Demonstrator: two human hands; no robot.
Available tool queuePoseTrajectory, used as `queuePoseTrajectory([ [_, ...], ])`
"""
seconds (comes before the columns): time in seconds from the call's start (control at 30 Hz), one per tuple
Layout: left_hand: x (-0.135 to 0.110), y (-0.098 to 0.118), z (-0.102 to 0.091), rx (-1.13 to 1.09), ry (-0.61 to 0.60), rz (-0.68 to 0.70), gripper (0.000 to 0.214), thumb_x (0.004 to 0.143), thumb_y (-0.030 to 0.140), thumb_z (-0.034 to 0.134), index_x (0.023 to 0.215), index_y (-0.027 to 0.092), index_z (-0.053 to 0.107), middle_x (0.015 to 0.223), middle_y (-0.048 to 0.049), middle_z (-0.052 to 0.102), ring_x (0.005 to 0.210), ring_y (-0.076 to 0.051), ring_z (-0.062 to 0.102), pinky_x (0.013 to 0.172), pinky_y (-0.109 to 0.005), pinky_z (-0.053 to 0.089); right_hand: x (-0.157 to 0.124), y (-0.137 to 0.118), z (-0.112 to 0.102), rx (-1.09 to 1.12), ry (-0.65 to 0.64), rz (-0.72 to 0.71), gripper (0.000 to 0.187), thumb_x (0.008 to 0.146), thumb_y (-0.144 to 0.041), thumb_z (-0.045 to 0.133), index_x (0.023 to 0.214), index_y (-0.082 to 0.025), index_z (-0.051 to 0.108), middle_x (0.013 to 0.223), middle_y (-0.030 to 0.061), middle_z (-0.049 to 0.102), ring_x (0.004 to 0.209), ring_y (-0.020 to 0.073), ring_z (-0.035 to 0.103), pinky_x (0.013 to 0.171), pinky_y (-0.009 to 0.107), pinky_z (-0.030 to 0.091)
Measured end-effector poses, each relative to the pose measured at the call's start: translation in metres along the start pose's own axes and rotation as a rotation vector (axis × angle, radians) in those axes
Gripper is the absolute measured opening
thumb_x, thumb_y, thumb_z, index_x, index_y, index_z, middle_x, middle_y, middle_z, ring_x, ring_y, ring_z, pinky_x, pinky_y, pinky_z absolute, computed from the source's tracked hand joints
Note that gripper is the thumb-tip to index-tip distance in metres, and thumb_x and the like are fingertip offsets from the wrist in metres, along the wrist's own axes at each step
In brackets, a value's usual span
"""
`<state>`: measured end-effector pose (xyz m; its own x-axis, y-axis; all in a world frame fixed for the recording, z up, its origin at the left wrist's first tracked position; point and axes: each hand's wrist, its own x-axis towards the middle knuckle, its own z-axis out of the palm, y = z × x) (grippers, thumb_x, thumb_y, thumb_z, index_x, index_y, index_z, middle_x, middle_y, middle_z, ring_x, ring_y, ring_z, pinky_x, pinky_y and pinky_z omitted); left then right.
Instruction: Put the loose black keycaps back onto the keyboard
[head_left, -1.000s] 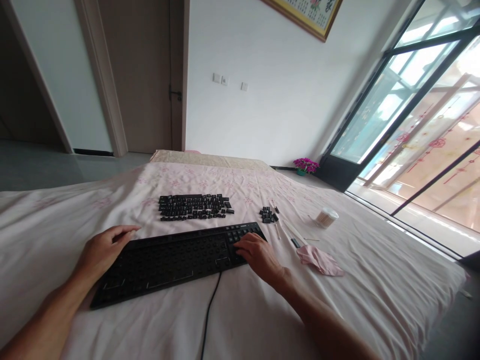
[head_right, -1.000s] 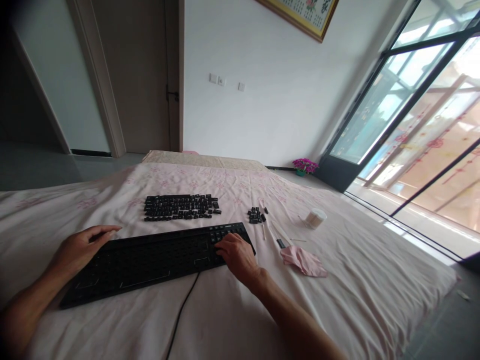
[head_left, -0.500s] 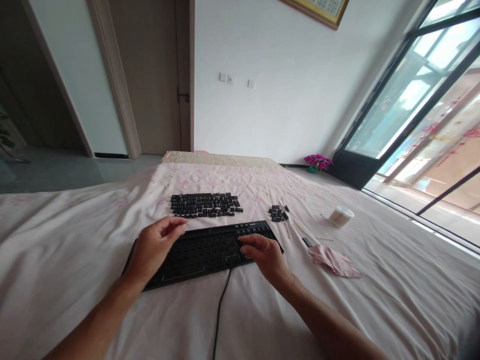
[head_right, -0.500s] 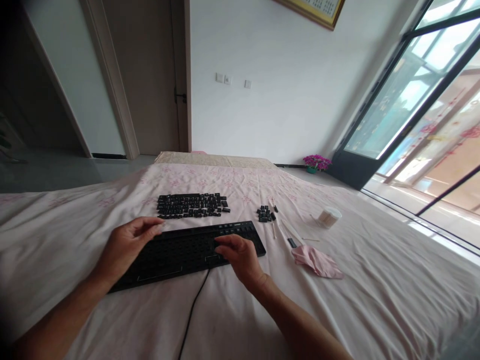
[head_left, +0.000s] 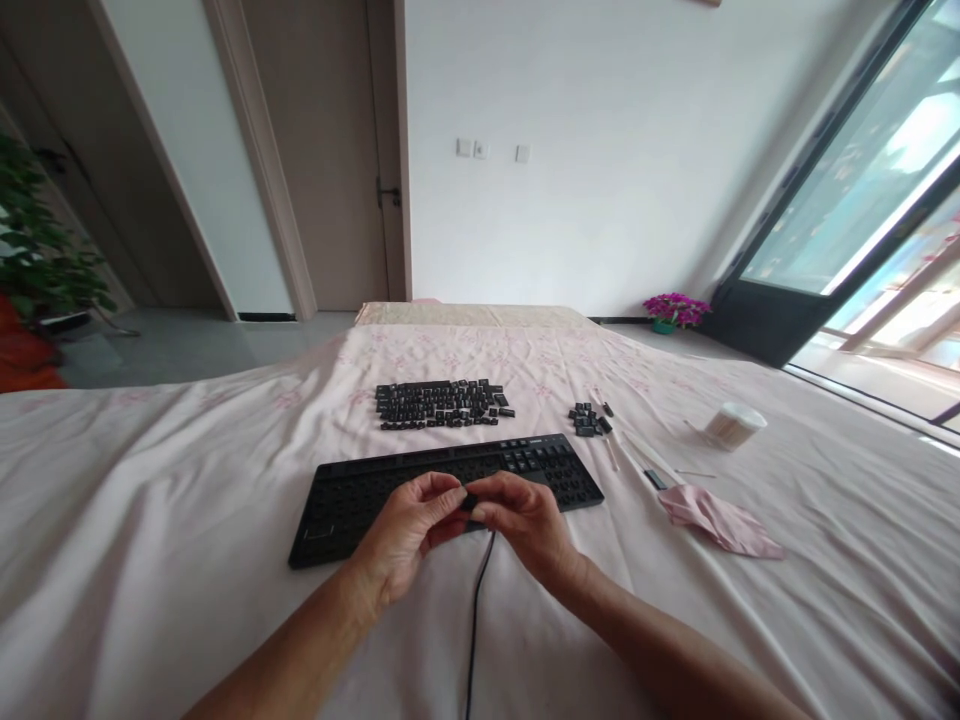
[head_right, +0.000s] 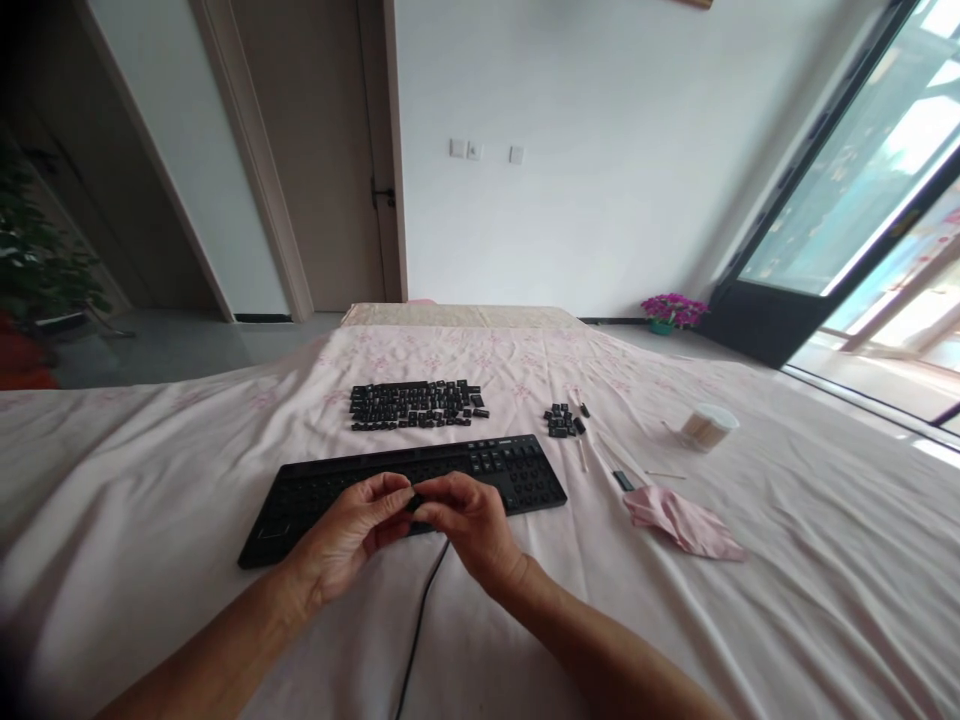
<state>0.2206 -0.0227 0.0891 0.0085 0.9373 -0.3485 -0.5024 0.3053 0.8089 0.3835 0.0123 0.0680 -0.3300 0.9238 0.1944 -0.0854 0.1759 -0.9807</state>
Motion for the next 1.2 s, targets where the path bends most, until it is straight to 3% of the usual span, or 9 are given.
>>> queuePoseTrajectory([
  [0.17,0.002,-0.013,0.003,-0.211,0.064,-0.021,0.023,0.067,0.011,0.081,0.081,0.015,0.064,0.075,-0.0007,0.070,0.063,-0.010,0.068,0.061,-0.018,0.057,-0.002,0.007,0.004,0.158,0.025,0.067,0.033,0.064,-0.033,0.084,0.093,-0.022,0.076,0.077,-0.0002,0.069,0.067,0.0122,0.061,0.062,0.024,0.050],
  [0.43,0.003,-0.027,0.004,-0.243,0.122,0.064,0.015,0.075,0.008,0.074,0.083,0.014,0.064,0.077,-0.0012,0.070,0.067,-0.010,0.069,0.065,-0.021,0.060,-0.004,0.007,0.006,0.074,0.045,0.101,0.026,0.068,-0.035,0.081,0.086,-0.018,0.074,0.071,-0.0001,0.065,0.055,0.0083,0.050,0.045,0.018,0.038],
  [0.83,-0.001,-0.025,0.003,-0.091,0.036,0.075,0.027,0.072,0.025,0.080,0.092,0.015,0.064,0.085,-0.0034,0.072,0.075,-0.014,0.070,0.073,-0.026,0.058,-0.005,0.006,0.003,-0.002,0.050,0.114,0.025,0.071,-0.038,0.077,0.086,-0.018,0.074,0.071,0.0008,0.066,0.067,0.0130,0.058,0.058,0.023,0.046],
  [1.0,-0.002,-0.021,0.002,0.066,0.022,0.064,0.034,0.071,0.036,0.080,0.094,0.015,0.064,0.085,-0.0024,0.070,0.074,-0.012,0.069,0.066,-0.022,0.055,-0.005,0.005,-0.004,-0.234,0.037,0.004,0.015,0.076,-0.031,0.073,0.087,-0.021,0.074,0.079,0.0018,0.068,0.076,0.0159,0.062,0.068,0.026,0.048],
  [1.1,-0.001,-0.020,0.001,0.080,0.034,0.034,0.035,0.067,0.031,0.083,0.093,0.015,0.065,0.083,-0.0015,0.069,0.069,-0.009,0.067,0.063,-0.019,0.053,-0.007,0.002,-0.007,-0.445,0.032,-0.097,0.010,0.077,-0.023,0.071,0.086,-0.024,0.075,0.078,0.0005,0.065,0.073,0.0144,0.060,0.067,0.025,0.046],
  [1.2,0.001,-0.022,0.001,-0.009,0.022,-0.003,0.033,0.065,0.024,0.085,0.090,0.015,0.065,0.085,-0.0017,0.069,0.071,-0.009,0.067,0.068,-0.020,0.054,-0.008,0.000,-0.007,-0.501,0.024,-0.143,0.012,0.078,-0.021,0.071,0.089,-0.025,0.076,0.080,0.0003,0.065,0.073,0.0137,0.060,0.067,0.025,0.046],
])
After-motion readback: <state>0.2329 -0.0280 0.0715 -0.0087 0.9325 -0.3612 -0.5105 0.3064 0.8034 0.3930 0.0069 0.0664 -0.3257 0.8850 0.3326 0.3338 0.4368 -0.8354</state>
